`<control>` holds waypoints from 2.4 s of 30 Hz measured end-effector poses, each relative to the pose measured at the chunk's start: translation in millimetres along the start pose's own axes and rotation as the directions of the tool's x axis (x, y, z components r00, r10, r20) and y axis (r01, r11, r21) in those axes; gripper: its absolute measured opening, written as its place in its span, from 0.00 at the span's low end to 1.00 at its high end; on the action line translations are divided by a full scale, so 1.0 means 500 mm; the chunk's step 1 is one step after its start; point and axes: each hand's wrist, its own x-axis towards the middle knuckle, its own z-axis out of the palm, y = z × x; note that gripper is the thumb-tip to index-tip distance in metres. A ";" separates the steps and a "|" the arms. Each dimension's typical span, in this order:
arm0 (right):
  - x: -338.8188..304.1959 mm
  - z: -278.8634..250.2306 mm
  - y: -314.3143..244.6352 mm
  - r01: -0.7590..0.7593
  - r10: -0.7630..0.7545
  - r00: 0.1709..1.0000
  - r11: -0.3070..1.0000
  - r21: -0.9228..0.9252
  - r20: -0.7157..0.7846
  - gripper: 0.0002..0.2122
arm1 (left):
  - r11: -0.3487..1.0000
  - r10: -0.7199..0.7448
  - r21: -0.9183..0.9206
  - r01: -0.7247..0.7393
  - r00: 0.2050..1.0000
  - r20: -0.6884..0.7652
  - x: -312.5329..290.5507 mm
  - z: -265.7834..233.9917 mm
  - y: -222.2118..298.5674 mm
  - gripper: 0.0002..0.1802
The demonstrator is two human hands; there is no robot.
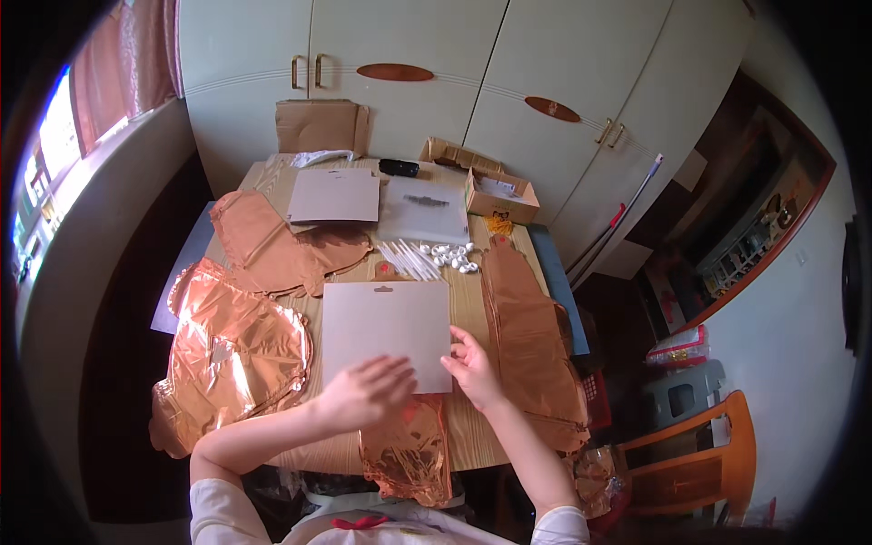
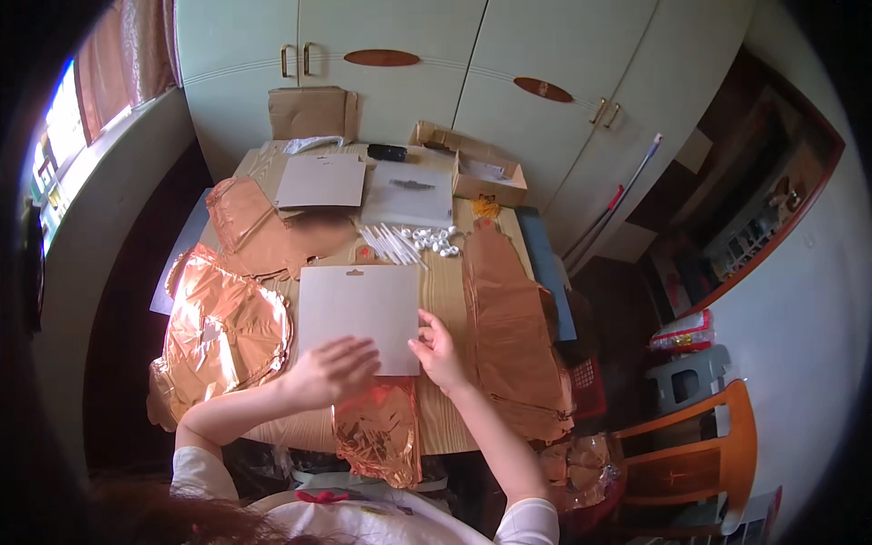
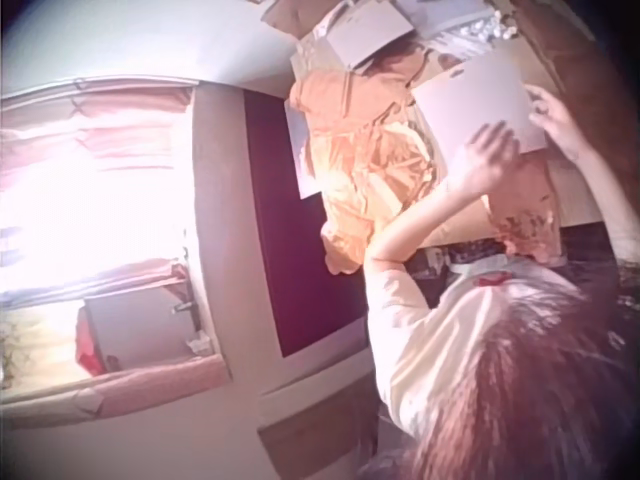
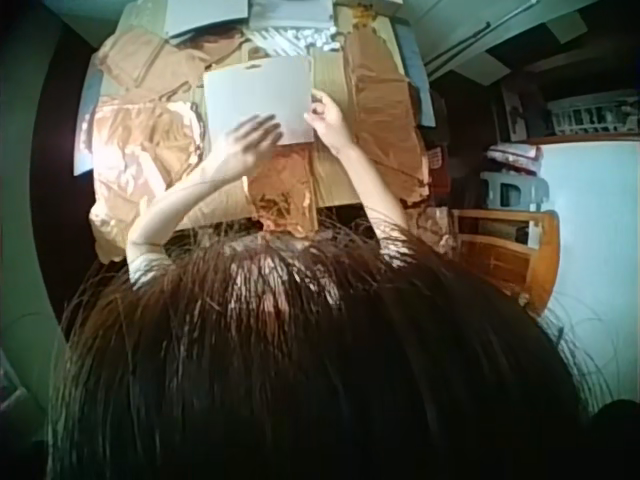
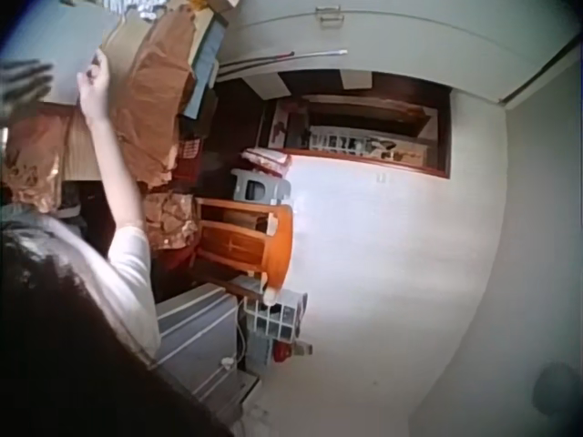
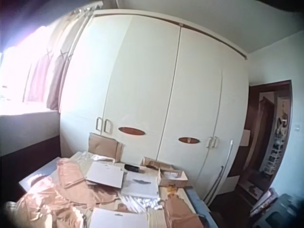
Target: Folding and packaging rose-gold foil balloons with cardboard inserts and cards.
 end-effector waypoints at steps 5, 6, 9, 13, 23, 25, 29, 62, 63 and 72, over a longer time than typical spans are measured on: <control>-0.021 -0.044 0.054 -0.044 0.040 0.998 0.996 -0.074 -0.049 0.28 | 0.870 -0.370 -0.240 0.430 0.892 0.260 -0.115 0.058 -0.053 0.18; -0.021 -0.050 0.070 -0.034 0.029 0.999 0.992 -0.119 -0.041 0.28 | 0.879 -0.342 -0.239 0.412 0.895 0.286 -0.129 0.064 -0.055 0.19; -0.031 -0.043 0.081 -0.032 0.019 0.999 0.956 -0.292 -0.045 0.27 | 0.861 -0.282 -0.312 0.401 0.888 0.363 -0.166 0.080 -0.055 0.25; -0.051 -0.025 0.077 0.090 -0.210 0.971 0.761 -0.643 -0.113 0.25 | 0.872 -0.261 -0.298 0.388 0.884 0.388 -0.166 0.081 -0.055 0.28; -0.120 -0.020 0.049 0.558 -0.265 0.825 0.250 -0.791 0.499 0.16 | 0.858 -0.280 -0.271 0.436 0.840 0.464 -0.166 0.077 -0.056 0.32; -0.124 -0.021 0.052 0.557 -0.215 0.829 0.237 -0.796 0.516 0.15 | 0.859 -0.278 -0.270 0.434 0.841 0.465 -0.168 0.080 -0.053 0.32; -0.126 -0.023 0.063 0.539 -0.211 0.841 0.247 -0.805 0.499 0.15 | 0.867 -0.271 -0.267 0.421 0.848 0.456 -0.170 0.081 -0.051 0.33; -0.372 0.052 0.060 0.667 -0.220 0.734 0.062 -0.742 0.642 0.18 | 0.881 -0.141 -0.340 0.330 0.867 0.478 -0.186 0.013 0.051 0.22; -0.379 0.052 0.065 0.666 -0.219 0.735 0.053 -0.744 0.642 0.18 | 0.882 -0.140 -0.337 0.329 0.866 0.480 -0.189 0.011 0.057 0.22; -0.380 0.043 0.073 0.620 -0.274 0.742 -0.063 -0.782 0.611 0.19 | 0.864 -0.233 -0.299 0.405 0.848 0.477 -0.227 -0.016 0.082 0.26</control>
